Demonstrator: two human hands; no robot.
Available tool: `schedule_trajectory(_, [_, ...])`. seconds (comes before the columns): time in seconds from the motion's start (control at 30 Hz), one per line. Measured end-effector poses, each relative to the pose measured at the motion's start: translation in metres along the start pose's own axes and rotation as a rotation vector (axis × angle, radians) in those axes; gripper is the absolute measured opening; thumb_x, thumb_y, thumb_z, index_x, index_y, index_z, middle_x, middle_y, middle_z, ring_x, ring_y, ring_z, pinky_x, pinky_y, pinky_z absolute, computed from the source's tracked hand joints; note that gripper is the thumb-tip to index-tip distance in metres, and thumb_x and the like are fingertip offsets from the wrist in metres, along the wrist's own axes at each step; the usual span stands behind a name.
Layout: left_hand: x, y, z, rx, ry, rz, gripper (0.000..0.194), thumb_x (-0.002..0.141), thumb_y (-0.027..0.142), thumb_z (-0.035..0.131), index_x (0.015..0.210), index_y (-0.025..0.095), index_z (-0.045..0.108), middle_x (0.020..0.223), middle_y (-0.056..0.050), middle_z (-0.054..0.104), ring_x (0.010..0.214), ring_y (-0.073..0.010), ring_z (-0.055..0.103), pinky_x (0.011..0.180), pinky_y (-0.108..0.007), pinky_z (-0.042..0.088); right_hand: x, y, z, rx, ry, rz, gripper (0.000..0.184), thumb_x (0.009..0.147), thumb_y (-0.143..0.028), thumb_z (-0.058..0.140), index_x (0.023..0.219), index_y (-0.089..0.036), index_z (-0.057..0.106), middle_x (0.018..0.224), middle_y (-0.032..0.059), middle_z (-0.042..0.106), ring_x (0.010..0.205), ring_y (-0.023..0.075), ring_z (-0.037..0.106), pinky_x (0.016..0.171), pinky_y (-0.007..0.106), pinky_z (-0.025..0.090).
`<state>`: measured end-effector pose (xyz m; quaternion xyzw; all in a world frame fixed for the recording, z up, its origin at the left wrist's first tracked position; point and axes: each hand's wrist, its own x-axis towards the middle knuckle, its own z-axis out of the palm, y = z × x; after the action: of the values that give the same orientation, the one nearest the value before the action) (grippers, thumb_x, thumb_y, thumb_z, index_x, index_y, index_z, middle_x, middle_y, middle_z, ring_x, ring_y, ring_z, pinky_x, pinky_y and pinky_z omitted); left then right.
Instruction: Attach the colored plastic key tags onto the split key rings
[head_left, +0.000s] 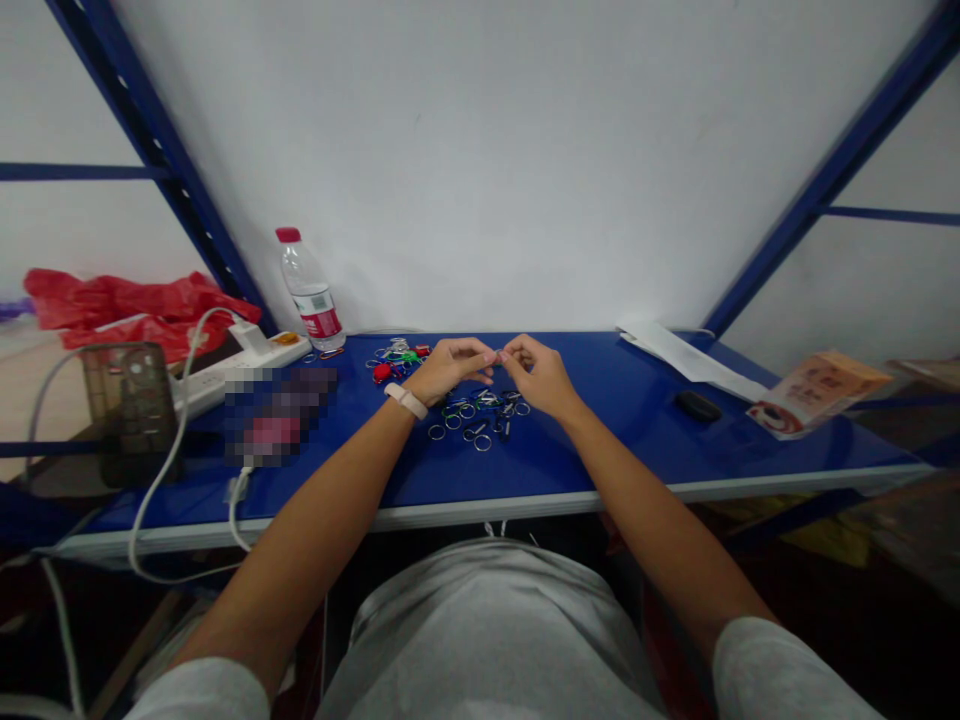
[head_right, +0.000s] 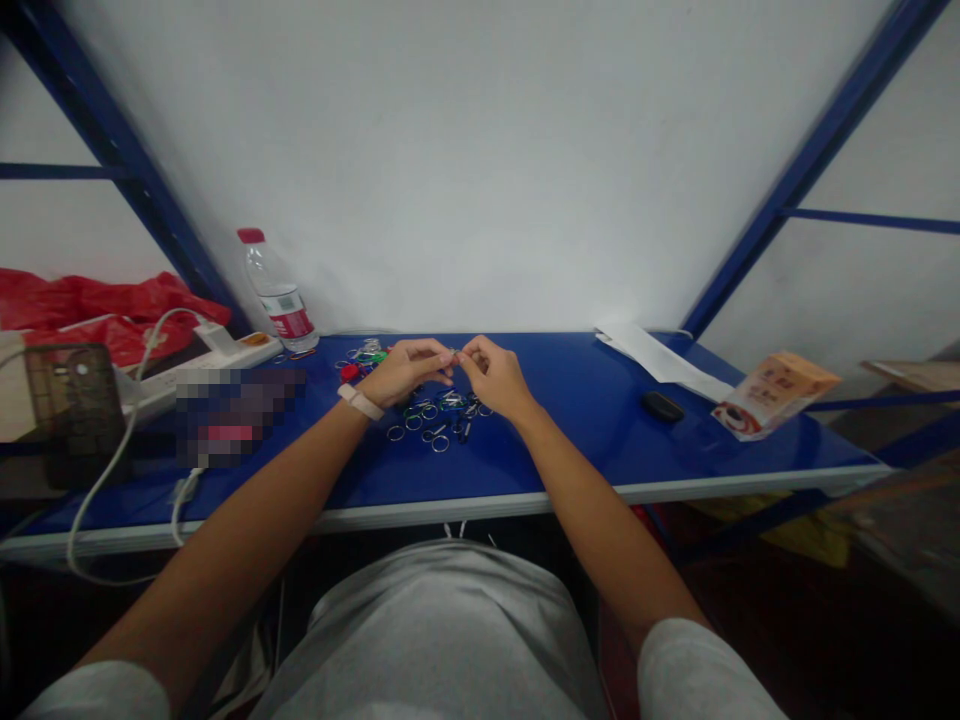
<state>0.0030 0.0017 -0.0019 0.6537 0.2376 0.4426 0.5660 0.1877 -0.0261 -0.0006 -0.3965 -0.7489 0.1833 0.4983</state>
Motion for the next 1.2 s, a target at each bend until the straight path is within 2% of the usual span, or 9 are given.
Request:
schedule_trajectory(0.43, [-0.002, 0.008, 0.007, 0.143, 0.159, 0.096, 0.032, 0.071, 0.039, 0.080, 0.078, 0.010, 0.066, 0.075, -0.005, 0.069, 0.068, -0.0145, 0.068, 0.072, -0.032, 0.059, -0.001, 0.001, 0.001, 0.032, -0.002, -0.064, 0.023, 0.091, -0.040, 0.056, 0.081, -0.020, 0.056, 0.069, -0.0003, 0.058, 0.062, 0.0135, 0.054, 0.060, 0.027, 0.043])
schedule_trajectory(0.7, [-0.003, 0.007, 0.002, 0.295, 0.092, 0.147, 0.027, 0.075, 0.036, 0.075, 0.075, 0.012, 0.064, 0.073, -0.004, 0.067, 0.069, -0.0142, 0.066, 0.072, -0.030, 0.054, -0.001, 0.003, -0.002, 0.032, -0.039, -0.100, 0.022, 0.092, -0.039, 0.055, 0.081, -0.020, 0.056, 0.067, -0.0012, 0.056, 0.062, 0.0134, 0.052, 0.061, 0.027, 0.042])
schedule_trajectory(0.8, [-0.002, 0.005, 0.003, 0.318, 0.090, 0.133, 0.027, 0.077, 0.036, 0.074, 0.076, 0.012, 0.064, 0.071, -0.004, 0.067, 0.067, -0.0140, 0.065, 0.071, -0.030, 0.053, -0.001, 0.005, -0.002, 0.058, -0.051, -0.072, 0.023, 0.091, -0.040, 0.056, 0.081, -0.020, 0.056, 0.067, -0.0014, 0.056, 0.061, 0.0130, 0.053, 0.060, 0.026, 0.042])
schedule_trajectory(0.97, [0.001, 0.003, 0.007, 0.237, 0.146, 0.109, 0.030, 0.075, 0.039, 0.074, 0.079, 0.011, 0.065, 0.073, -0.004, 0.066, 0.067, -0.0138, 0.063, 0.067, -0.031, 0.054, 0.001, 0.007, 0.001, 0.081, -0.007, 0.025, 0.021, 0.091, -0.040, 0.055, 0.086, -0.019, 0.057, 0.067, -0.0009, 0.058, 0.058, 0.0128, 0.054, 0.058, 0.026, 0.042])
schedule_trajectory(1.07, [0.002, 0.004, 0.005, 0.208, 0.204, 0.101, 0.031, 0.073, 0.039, 0.075, 0.079, 0.011, 0.066, 0.078, -0.005, 0.067, 0.071, -0.0142, 0.063, 0.066, -0.030, 0.055, 0.002, 0.009, 0.000, 0.004, 0.032, 0.044, 0.017, 0.089, -0.035, 0.055, 0.088, -0.019, 0.058, 0.068, -0.0001, 0.060, 0.059, 0.0132, 0.055, 0.059, 0.026, 0.042])
schedule_trajectory(1.2, [0.001, 0.005, 0.001, 0.201, 0.283, 0.103, 0.030, 0.072, 0.039, 0.077, 0.079, 0.011, 0.066, 0.086, -0.007, 0.069, 0.074, -0.0135, 0.063, 0.068, -0.028, 0.054, 0.004, 0.013, -0.004, -0.184, 0.025, 0.085, 0.013, 0.084, -0.030, 0.059, 0.078, -0.018, 0.059, 0.066, 0.0002, 0.061, 0.057, 0.0129, 0.053, 0.059, 0.026, 0.040])
